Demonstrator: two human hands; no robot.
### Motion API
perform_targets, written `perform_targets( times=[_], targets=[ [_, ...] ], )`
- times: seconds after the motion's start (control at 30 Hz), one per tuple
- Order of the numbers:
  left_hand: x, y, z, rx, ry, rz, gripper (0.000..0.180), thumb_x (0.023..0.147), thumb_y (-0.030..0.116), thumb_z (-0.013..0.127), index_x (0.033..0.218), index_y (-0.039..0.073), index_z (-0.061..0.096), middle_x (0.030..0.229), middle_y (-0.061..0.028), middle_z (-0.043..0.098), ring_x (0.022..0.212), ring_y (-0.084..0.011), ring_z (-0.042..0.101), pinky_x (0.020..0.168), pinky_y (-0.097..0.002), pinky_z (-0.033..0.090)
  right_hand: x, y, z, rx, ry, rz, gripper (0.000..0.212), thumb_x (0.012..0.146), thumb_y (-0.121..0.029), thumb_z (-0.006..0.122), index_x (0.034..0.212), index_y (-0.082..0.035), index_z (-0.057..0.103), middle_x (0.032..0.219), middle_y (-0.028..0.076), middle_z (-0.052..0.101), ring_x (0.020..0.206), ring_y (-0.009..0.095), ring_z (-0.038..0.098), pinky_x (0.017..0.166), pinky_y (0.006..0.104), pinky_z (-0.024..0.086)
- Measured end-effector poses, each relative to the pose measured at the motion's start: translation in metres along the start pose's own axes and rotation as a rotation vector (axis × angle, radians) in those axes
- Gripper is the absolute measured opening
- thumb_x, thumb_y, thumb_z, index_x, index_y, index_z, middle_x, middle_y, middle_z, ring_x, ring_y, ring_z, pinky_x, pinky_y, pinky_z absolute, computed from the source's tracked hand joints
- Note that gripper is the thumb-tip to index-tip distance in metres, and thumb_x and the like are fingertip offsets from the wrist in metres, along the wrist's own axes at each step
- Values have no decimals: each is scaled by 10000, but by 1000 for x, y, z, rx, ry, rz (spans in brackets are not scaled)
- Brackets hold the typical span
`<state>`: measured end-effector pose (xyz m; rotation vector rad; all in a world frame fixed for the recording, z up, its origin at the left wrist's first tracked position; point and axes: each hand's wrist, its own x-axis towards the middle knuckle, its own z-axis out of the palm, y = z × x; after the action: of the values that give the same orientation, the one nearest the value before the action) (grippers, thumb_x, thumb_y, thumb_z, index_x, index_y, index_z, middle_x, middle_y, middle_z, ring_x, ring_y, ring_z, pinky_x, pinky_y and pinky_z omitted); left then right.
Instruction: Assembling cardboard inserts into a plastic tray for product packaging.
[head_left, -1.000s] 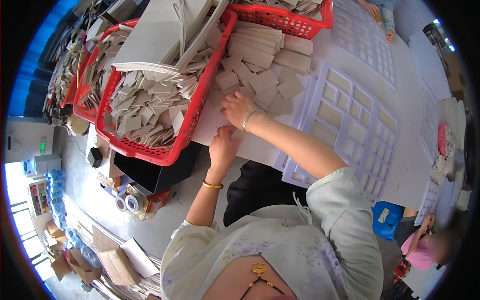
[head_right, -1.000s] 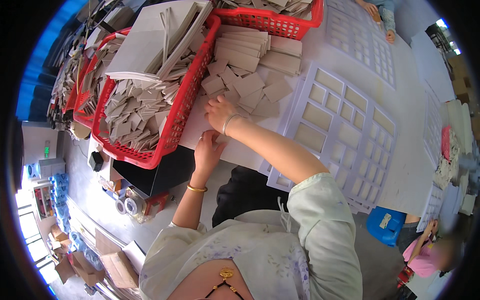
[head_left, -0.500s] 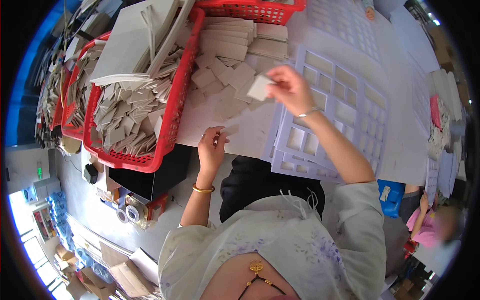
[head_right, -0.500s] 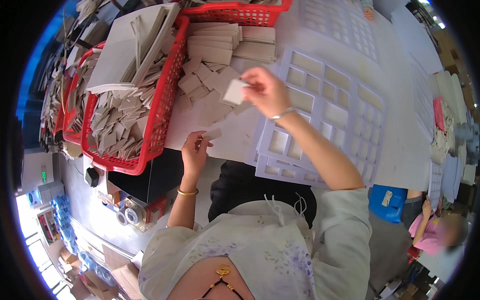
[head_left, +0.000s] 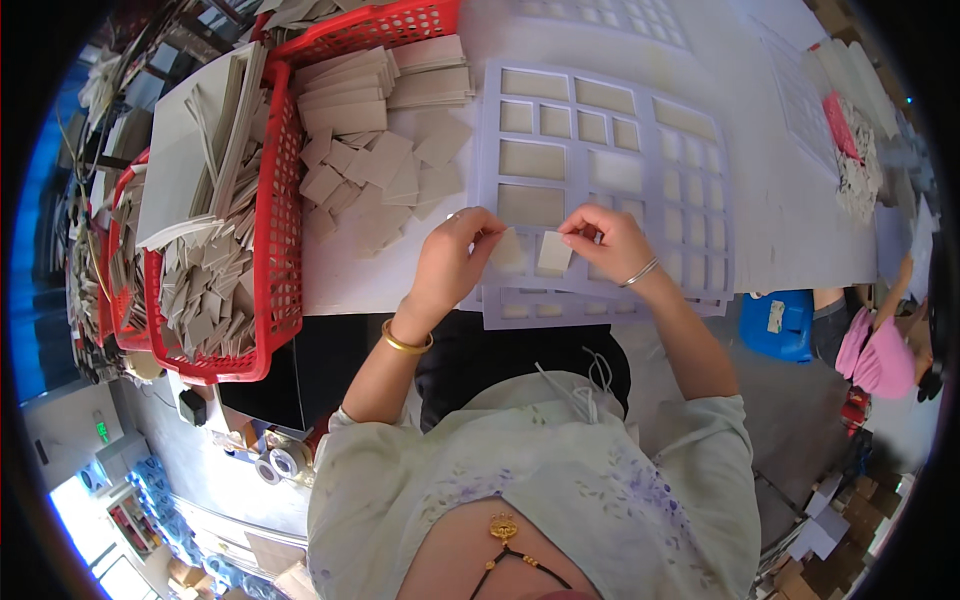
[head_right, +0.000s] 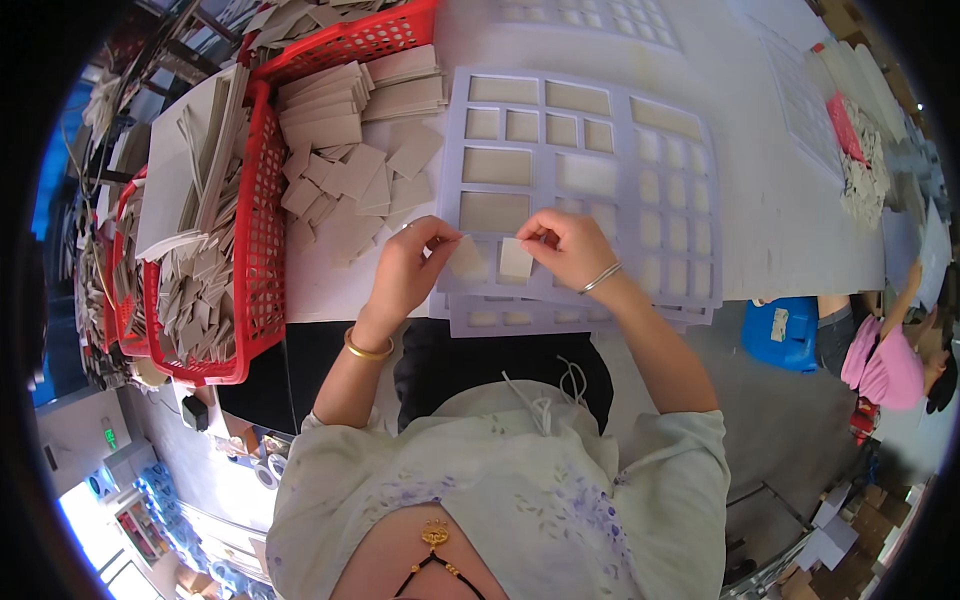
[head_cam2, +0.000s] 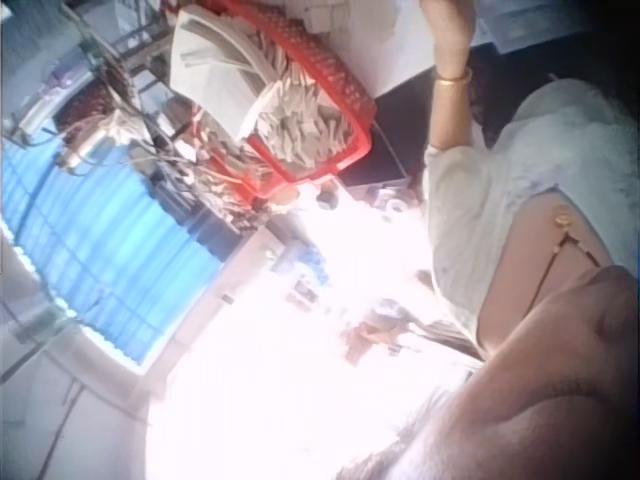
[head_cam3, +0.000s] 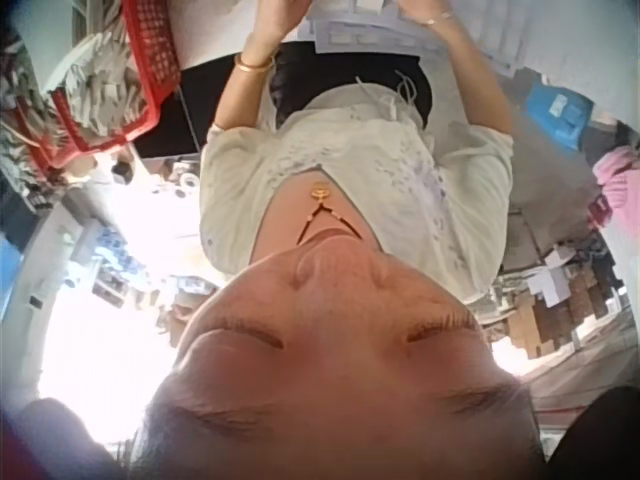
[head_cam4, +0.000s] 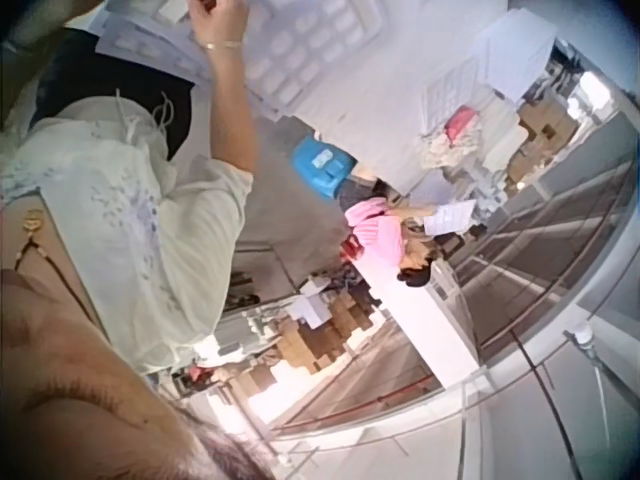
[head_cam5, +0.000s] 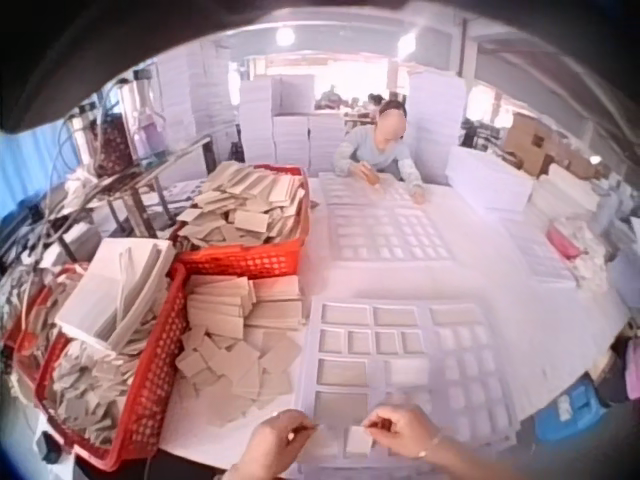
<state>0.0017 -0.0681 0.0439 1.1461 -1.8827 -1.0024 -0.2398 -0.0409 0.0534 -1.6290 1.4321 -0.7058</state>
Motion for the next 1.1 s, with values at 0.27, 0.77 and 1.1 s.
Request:
perform_targets(
  times=[0.27,0.77,1.1],
  targets=[
    [13,-1,12,142,-208,62,65,792,40,614,857,42,609,800,-119,612,736,-312,600,631,-356,478,-1,6,8,20,-26,31,88,794,-88,664,869,-49,642,752,45,665,604,134,605,574,260,477],
    [-22,2,18,618,-131,340,304,655,14,598,933,118,662,991,-11,624,938,-248,563,761,-368,450,-21,4,31,-628,208,-361,66,728,-110,678,779,-128,641,872,37,507,808,223,538,664,367,424],
    [-43,-18,17,356,121,148,818,604,204,832,1294,19,434,1285,-155,474,1165,-330,452,973,-422,357,-67,31,-36,-507,628,-234,332,840,-144,615,1160,-62,586,1107,162,555,946,295,557,823,385,451]
  ],
)
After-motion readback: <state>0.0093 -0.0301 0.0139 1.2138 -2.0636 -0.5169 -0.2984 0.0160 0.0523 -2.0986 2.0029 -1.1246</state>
